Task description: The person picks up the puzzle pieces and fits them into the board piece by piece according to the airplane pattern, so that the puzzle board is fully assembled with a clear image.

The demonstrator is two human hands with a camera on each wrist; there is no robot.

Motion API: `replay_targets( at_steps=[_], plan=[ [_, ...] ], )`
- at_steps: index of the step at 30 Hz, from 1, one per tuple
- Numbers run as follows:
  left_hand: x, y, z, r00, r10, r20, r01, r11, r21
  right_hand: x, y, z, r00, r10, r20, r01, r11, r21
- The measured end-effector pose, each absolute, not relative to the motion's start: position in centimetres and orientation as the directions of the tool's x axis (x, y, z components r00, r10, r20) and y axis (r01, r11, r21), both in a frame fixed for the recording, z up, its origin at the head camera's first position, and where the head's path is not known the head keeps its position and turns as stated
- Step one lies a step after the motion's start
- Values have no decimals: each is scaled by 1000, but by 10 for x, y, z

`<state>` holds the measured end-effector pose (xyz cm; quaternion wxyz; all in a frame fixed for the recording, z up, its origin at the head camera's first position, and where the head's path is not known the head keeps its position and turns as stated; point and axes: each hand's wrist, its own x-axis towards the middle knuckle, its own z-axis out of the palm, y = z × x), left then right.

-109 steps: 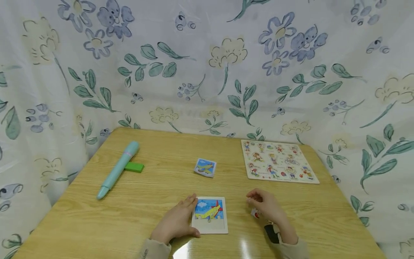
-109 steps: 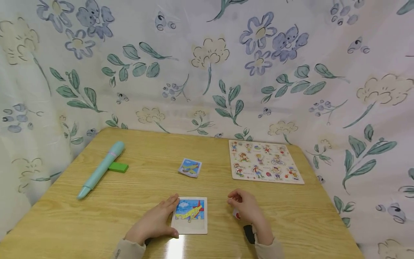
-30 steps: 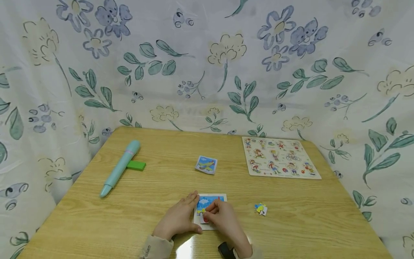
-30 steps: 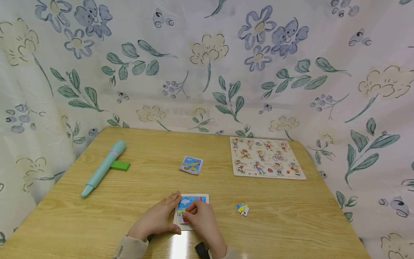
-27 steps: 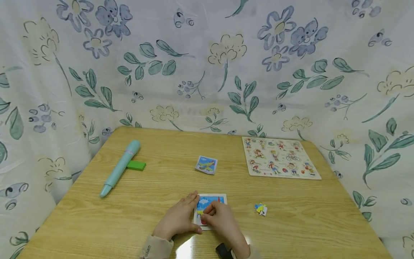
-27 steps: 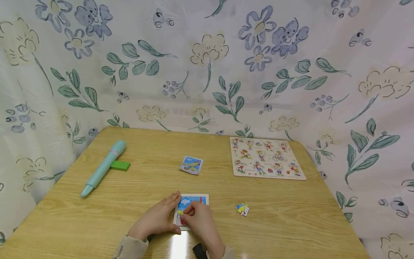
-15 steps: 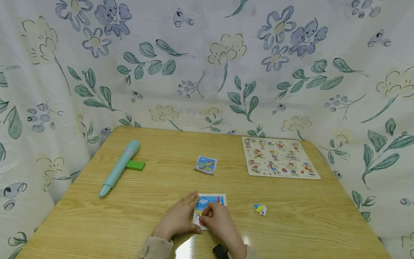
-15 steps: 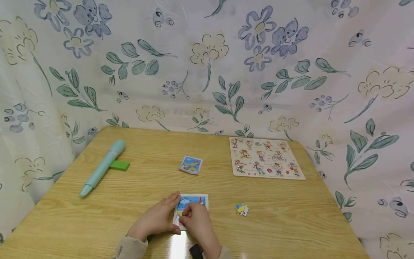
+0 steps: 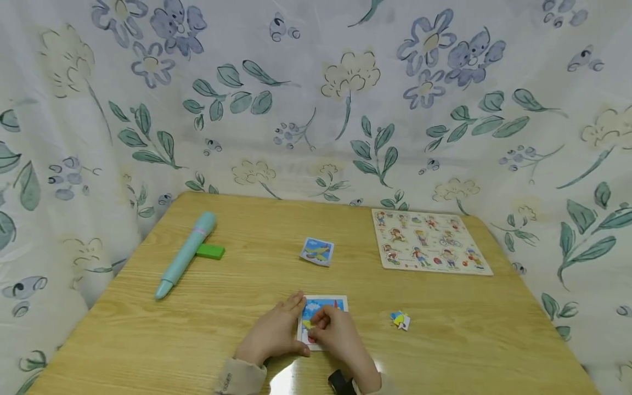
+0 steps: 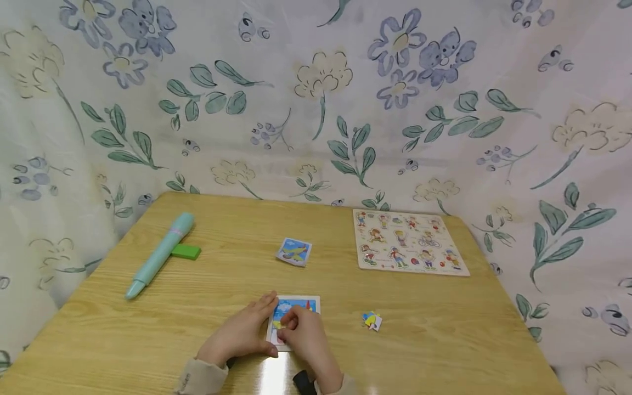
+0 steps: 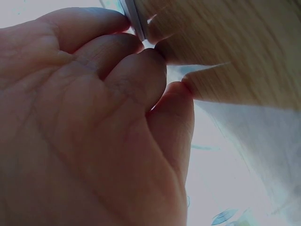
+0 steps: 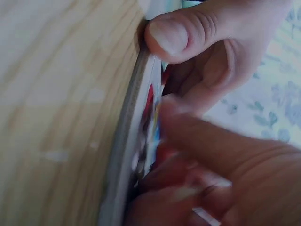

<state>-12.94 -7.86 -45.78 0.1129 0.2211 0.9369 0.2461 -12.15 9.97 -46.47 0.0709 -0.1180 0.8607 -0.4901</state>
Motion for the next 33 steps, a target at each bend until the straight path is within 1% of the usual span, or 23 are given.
replay_targets(
  at_steps=[3,5,9,12,15,19,21,25,29,33],
  plan=[
    [-130,-79,-458,-877,467,-108,354,783,512,-126,110,-462,-959,-282,-31,-97,427,-899],
    [-130,-78,-459,-880,462,-112,348,785,513,-127,120,-461,-965,-257,-42,-67,400,-914],
    [-129,-77,-459,-883,456,-114,344,792,505,-129,142,-457,-993,-112,-42,-4,382,-924],
    [-129,-77,-458,-881,458,-115,346,792,503,-131,162,-454,-999,20,-34,39,412,-910],
    [-129,-77,-457,-881,459,-117,344,790,508,-131,186,-453,-991,127,-32,87,458,-885],
    [-129,-76,-457,-879,461,-123,343,790,508,-127,221,-455,-977,204,-55,158,537,-829],
    [-128,-76,-457,-879,459,-127,339,791,510,-124,235,-457,-976,206,-69,179,581,-794],
    [-128,-76,-456,-879,460,-129,338,789,513,-120,252,-461,-983,154,-99,176,644,-745],
    [-129,-77,-456,-878,463,-121,344,787,512,-120,252,-461,-985,122,-120,171,665,-727],
    [-130,-76,-458,-878,464,-117,349,789,506,-120,251,-459,-984,131,-119,177,681,-710]
  ],
)
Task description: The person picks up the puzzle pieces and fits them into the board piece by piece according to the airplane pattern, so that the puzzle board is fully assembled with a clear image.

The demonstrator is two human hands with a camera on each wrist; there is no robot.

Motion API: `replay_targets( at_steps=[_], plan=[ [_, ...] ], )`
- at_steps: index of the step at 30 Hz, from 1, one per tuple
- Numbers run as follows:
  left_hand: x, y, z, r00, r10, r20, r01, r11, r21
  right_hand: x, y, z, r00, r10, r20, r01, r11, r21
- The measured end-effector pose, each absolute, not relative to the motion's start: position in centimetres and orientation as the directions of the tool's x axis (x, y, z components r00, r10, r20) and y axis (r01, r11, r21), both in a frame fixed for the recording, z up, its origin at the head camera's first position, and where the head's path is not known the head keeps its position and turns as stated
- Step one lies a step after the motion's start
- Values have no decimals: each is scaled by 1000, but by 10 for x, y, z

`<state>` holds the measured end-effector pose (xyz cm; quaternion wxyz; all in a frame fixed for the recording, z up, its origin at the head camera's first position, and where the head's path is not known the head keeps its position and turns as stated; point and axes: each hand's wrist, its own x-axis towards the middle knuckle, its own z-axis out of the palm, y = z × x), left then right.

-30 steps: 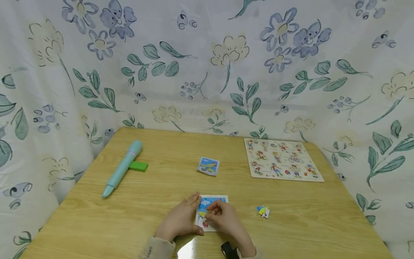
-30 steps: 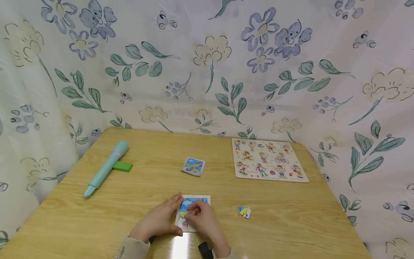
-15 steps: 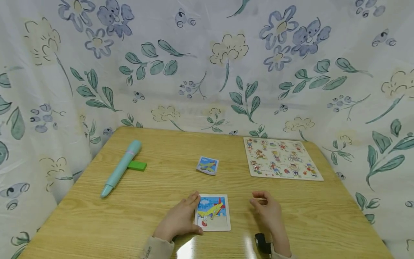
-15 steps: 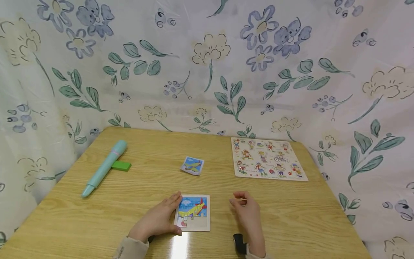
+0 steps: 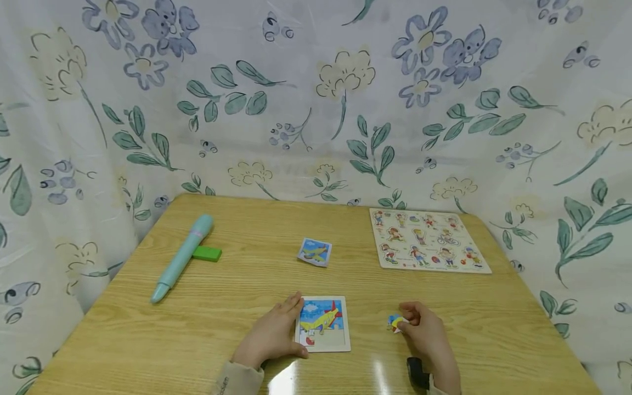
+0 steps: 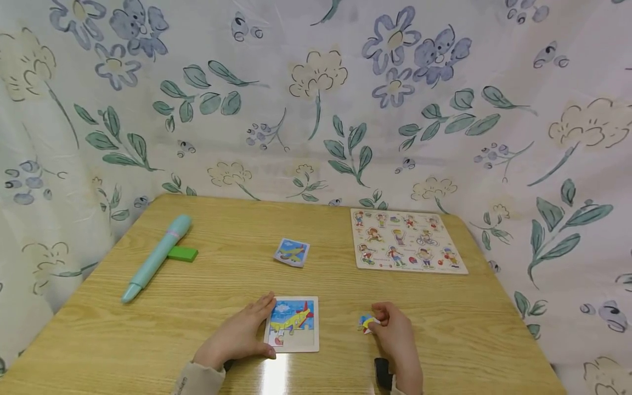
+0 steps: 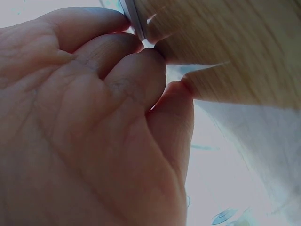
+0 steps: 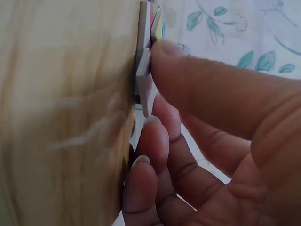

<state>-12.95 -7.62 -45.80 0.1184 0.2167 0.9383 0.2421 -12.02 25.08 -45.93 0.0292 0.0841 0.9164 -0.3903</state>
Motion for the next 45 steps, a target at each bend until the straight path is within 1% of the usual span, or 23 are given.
replay_targets(
  at_steps=[8,16,23,26,30,32,35,38,42,45],
  plan=[
    [-129,-75,-460,-876,465,-132,340,786,516,-118,250,-457,-988,122,-97,155,718,-678],
    [-129,-77,-460,-878,463,-120,341,782,521,-121,252,-461,-980,157,-120,196,692,-695],
    [-129,-76,-459,-877,465,-122,343,784,518,-122,253,-460,-975,196,-104,210,664,-717],
    [-129,-77,-459,-877,464,-125,338,780,527,-122,248,-459,-968,225,-116,231,601,-765],
    [-128,-77,-458,-877,464,-124,334,775,537,-123,236,-458,-956,247,-156,253,431,-866],
    [-128,-78,-458,-877,463,-125,332,774,540,-124,228,-458,-956,238,-169,245,340,-908],
    [-129,-78,-458,-877,464,-126,331,773,541,-123,214,-457,-960,210,-185,238,268,-933],
    [-129,-78,-458,-876,466,-121,340,776,531,-122,199,-458,-966,152,-207,240,248,-938],
    [-130,-77,-458,-873,472,-118,355,783,511,-121,182,-461,-971,47,-233,237,260,-936],
    [-130,-77,-458,-872,475,-119,359,785,504,-120,171,-463,-974,-13,-228,215,276,-937]
  ],
)
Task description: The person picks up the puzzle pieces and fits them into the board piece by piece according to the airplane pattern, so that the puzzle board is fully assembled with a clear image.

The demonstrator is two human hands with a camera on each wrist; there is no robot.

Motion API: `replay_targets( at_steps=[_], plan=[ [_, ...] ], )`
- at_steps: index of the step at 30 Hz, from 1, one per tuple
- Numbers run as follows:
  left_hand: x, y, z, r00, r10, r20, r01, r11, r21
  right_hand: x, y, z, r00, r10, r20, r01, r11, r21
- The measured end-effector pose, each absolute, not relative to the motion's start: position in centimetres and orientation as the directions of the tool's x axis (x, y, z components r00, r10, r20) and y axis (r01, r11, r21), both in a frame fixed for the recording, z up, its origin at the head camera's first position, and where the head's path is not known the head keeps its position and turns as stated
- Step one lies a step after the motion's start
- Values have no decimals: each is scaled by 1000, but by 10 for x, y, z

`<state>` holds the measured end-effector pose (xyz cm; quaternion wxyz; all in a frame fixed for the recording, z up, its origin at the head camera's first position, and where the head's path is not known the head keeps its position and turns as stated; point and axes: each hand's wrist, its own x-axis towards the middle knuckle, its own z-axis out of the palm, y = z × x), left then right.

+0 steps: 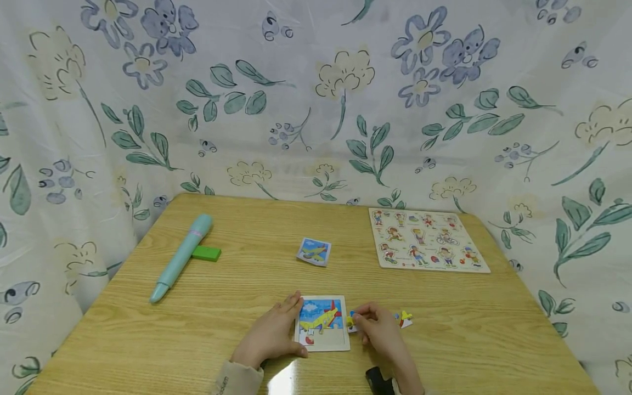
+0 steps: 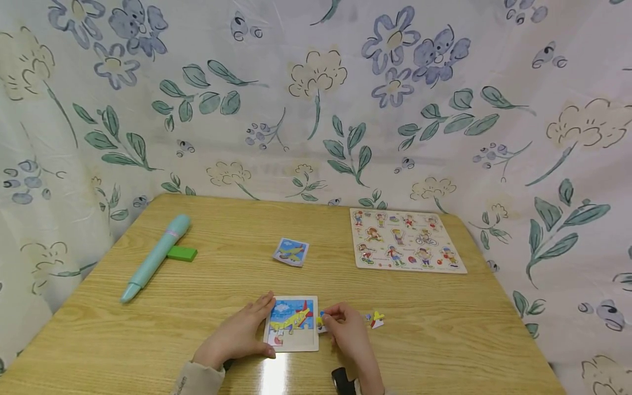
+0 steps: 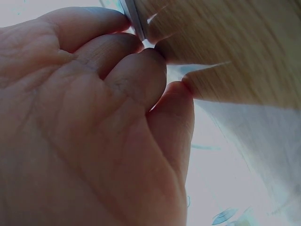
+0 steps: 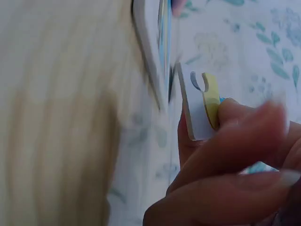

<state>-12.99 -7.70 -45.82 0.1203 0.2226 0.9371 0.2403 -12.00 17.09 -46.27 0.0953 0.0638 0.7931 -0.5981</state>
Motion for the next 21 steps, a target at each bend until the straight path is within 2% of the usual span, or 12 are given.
replay_targets(
  at_steps=[9,21],
  plan=[
    [-129,-77,-458,-877,469,-105,358,783,509,-117,150,-467,-968,-113,-224,189,257,-948],
    [-130,-77,-460,-878,466,-111,349,781,518,-113,141,-464,-986,-100,-131,67,484,-872]
  ],
)
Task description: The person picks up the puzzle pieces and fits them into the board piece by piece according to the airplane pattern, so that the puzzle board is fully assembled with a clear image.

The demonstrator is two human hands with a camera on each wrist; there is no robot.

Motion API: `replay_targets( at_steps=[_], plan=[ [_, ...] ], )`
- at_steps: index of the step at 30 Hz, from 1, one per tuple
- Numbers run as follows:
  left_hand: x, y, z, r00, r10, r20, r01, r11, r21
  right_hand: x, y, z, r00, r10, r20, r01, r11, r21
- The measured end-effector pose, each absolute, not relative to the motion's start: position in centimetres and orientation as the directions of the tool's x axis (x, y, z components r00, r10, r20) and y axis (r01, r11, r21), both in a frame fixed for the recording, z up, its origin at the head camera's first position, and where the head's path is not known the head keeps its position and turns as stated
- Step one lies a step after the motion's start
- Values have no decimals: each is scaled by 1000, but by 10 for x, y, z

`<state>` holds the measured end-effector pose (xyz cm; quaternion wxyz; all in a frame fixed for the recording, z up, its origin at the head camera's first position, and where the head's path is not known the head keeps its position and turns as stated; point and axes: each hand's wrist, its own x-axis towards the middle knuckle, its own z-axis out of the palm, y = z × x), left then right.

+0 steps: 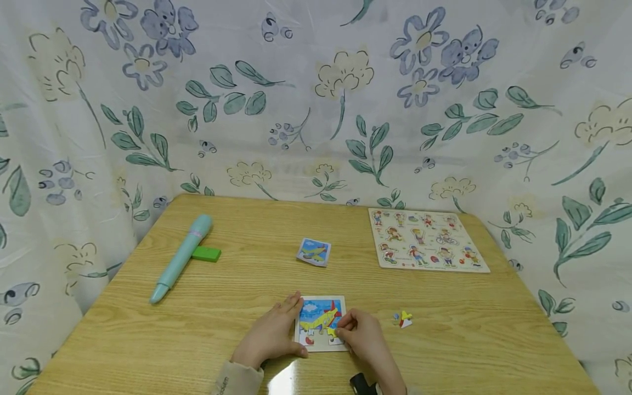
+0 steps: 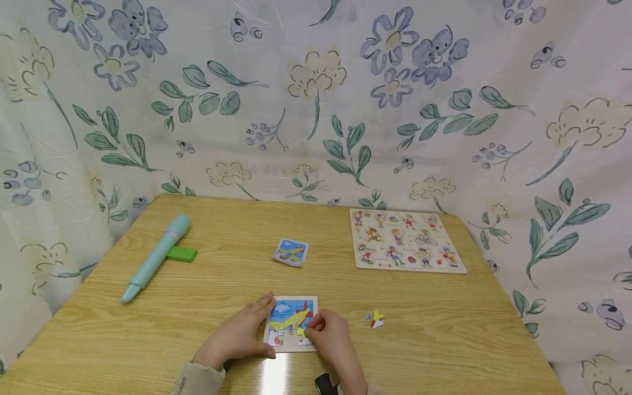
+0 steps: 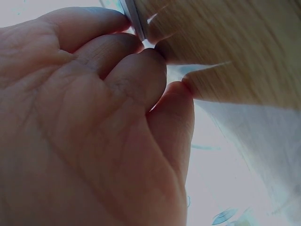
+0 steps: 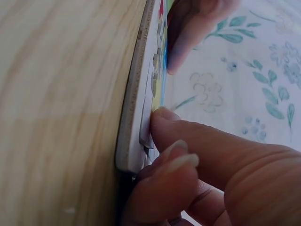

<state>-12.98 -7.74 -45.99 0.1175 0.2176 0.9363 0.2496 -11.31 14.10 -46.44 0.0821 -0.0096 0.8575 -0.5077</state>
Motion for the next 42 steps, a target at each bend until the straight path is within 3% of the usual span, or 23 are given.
replay_targets(
  at_steps=[9,16,23,31,42],
  plan=[
    [-130,-77,-459,-878,467,-104,360,788,500,-115,140,-464,-987,-77,-140,80,523,-849],
    [-130,-77,-459,-878,465,-110,354,787,505,-117,149,-465,-986,-101,-136,72,477,-876],
    [-129,-75,-456,-877,462,-131,341,791,508,-119,172,-462,-991,104,-78,119,482,-868],
    [-131,-75,-455,-877,463,-133,339,789,512,-118,211,-461,-958,284,34,145,584,-799],
    [-129,-76,-458,-877,465,-120,348,788,508,-112,236,-459,-961,269,-59,222,633,-742]
  ],
)
